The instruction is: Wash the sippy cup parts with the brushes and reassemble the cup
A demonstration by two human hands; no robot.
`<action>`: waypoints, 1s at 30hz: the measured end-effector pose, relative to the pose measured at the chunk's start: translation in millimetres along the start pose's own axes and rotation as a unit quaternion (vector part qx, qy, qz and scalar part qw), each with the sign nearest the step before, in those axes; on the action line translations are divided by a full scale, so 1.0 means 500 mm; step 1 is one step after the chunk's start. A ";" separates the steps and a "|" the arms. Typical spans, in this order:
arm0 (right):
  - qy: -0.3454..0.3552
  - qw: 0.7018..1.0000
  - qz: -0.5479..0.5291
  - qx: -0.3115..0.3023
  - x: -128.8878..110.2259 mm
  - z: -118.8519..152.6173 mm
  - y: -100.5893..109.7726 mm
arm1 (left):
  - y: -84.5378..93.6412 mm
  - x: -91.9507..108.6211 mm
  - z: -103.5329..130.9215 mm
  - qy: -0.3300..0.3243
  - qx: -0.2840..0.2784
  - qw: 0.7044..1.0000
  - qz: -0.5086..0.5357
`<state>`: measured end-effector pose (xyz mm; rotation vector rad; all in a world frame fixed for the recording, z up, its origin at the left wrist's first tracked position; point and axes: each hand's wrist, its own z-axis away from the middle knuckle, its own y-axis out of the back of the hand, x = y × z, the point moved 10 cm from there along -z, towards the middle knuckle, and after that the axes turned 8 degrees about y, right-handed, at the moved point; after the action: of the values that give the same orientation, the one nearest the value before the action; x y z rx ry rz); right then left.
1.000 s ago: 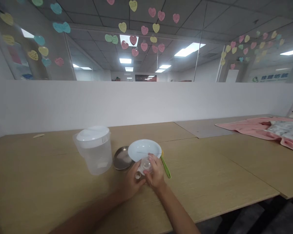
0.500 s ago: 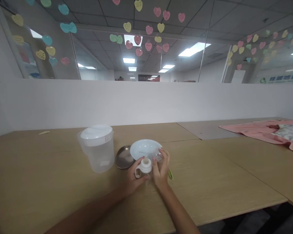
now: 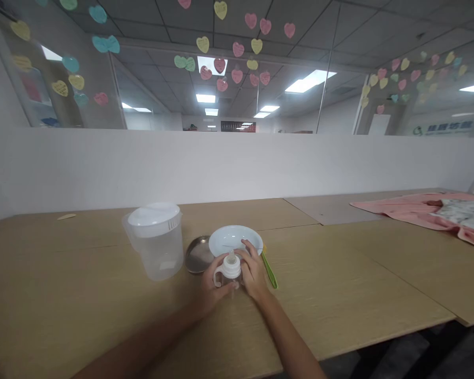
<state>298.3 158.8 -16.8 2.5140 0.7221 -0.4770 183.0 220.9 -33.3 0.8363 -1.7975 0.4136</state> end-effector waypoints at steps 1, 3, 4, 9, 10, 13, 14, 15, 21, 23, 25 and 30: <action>0.005 1.000 0.006 -0.008 -0.002 -0.001 -0.002 | 0.001 0.002 0.000 -0.007 0.002 1.000 0.000; 0.010 0.999 0.022 -0.027 -0.002 -0.002 -0.008 | 0.003 0.005 0.001 -0.015 0.008 1.000 0.000; 0.012 0.999 0.034 -0.036 -0.001 -0.001 -0.011 | 0.004 0.003 0.001 -0.015 0.010 1.000 0.001; 0.037 0.994 0.094 -0.043 0.001 0.002 -0.014 | 0.006 -0.009 -0.001 0.012 0.013 1.000 -0.008; 0.041 0.993 0.102 -0.043 0.001 0.002 -0.014 | 0.008 -0.008 -0.001 0.012 0.017 1.000 -0.012; 0.040 0.989 0.132 -0.051 0.001 0.004 -0.015 | 0.009 -0.004 0.000 0.004 0.023 0.999 -0.025; 0.037 0.988 0.145 -0.047 -0.001 0.004 -0.012 | 0.007 -0.002 0.001 0.000 0.020 0.999 -0.029; 0.036 0.986 0.157 -0.037 -0.005 0.005 -0.006 | 0.005 -0.001 0.002 -0.005 0.017 0.999 -0.035; 0.073 0.994 0.085 0.019 -0.061 0.007 0.009 | -0.012 0.008 0.007 -0.045 0.004 0.993 -0.106; 0.038 0.996 0.067 0.033 -0.059 0.006 0.010 | -0.012 0.016 0.005 -0.050 0.002 0.991 -0.120; -0.008 0.998 0.041 0.045 -0.048 0.006 0.010 | -0.012 0.025 0.000 -0.047 -0.012 0.992 -0.120; -0.083 0.993 -0.074 0.034 -0.013 0.010 -0.002 | -0.021 0.034 -0.010 -0.004 -0.068 0.993 -0.095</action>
<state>291.5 154.5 -18.4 2.4561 0.8432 -0.7647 190.5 210.7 -16.9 0.9044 -1.7151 0.1637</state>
